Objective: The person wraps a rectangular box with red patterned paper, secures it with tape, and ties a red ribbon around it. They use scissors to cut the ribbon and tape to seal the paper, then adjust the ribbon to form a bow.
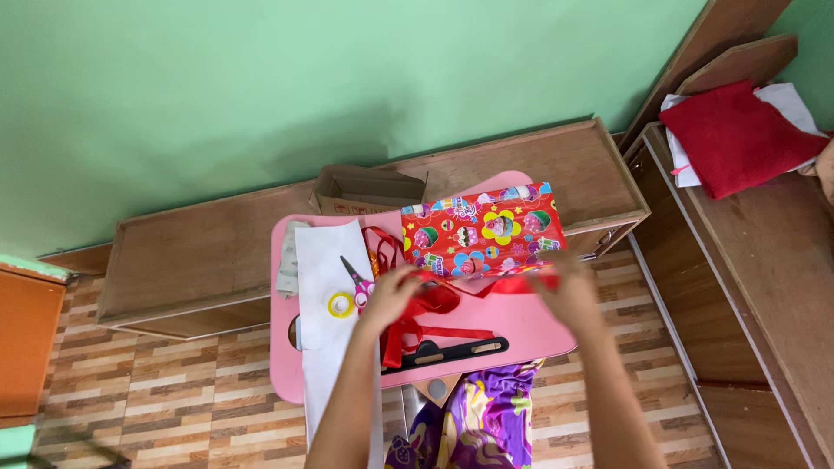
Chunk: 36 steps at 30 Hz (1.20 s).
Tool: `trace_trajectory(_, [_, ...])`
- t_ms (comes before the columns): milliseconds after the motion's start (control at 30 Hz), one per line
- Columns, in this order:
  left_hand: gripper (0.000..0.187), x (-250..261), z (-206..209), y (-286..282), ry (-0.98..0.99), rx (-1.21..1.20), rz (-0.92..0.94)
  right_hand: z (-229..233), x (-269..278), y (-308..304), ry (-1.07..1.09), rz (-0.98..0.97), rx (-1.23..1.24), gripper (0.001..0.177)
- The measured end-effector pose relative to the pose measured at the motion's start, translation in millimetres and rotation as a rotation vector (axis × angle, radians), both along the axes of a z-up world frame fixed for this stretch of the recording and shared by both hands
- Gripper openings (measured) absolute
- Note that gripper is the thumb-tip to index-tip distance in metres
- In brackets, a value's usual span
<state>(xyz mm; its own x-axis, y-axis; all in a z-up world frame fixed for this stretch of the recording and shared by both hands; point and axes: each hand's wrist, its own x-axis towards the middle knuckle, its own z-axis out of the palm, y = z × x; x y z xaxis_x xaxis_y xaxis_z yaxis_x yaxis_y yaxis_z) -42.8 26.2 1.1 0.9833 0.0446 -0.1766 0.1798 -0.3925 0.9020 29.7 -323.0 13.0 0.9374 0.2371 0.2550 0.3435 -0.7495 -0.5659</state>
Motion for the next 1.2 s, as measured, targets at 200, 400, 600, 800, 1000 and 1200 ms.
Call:
trace_trajectory(200, [0.024,0.8,40.8,-59.4,-0.150,0.015,-0.176,57.2,-38.6,82.8,0.111,0.476,0.388,0.047])
trace_trajectory(400, [0.022,0.3,52.0,-53.0,-0.252,0.071,-0.154,59.6,-32.3,74.6,0.489,0.375,0.346,0.025])
trace_trajectory(600, [0.022,-4.2,23.0,-25.2,-0.200,0.079,-0.046,38.2,-11.6,19.8,0.478,0.181,0.494,0.016])
trace_trajectory(800, [0.026,-3.2,-24.8,12.8,-0.207,0.010,-0.004,21.0,10.7,-47.1,0.522,-0.078,0.785,0.017])
trace_trajectory(1000, [0.025,-5.8,-71.3,55.4,-0.003,-0.469,0.057,17.2,14.6,-82.3,0.445,-0.212,0.794,0.018])
trace_trajectory(1200, [0.026,-10.5,-61.8,59.4,0.262,-0.365,0.058,12.4,26.4,-93.4,0.494,-0.224,0.180,0.031])
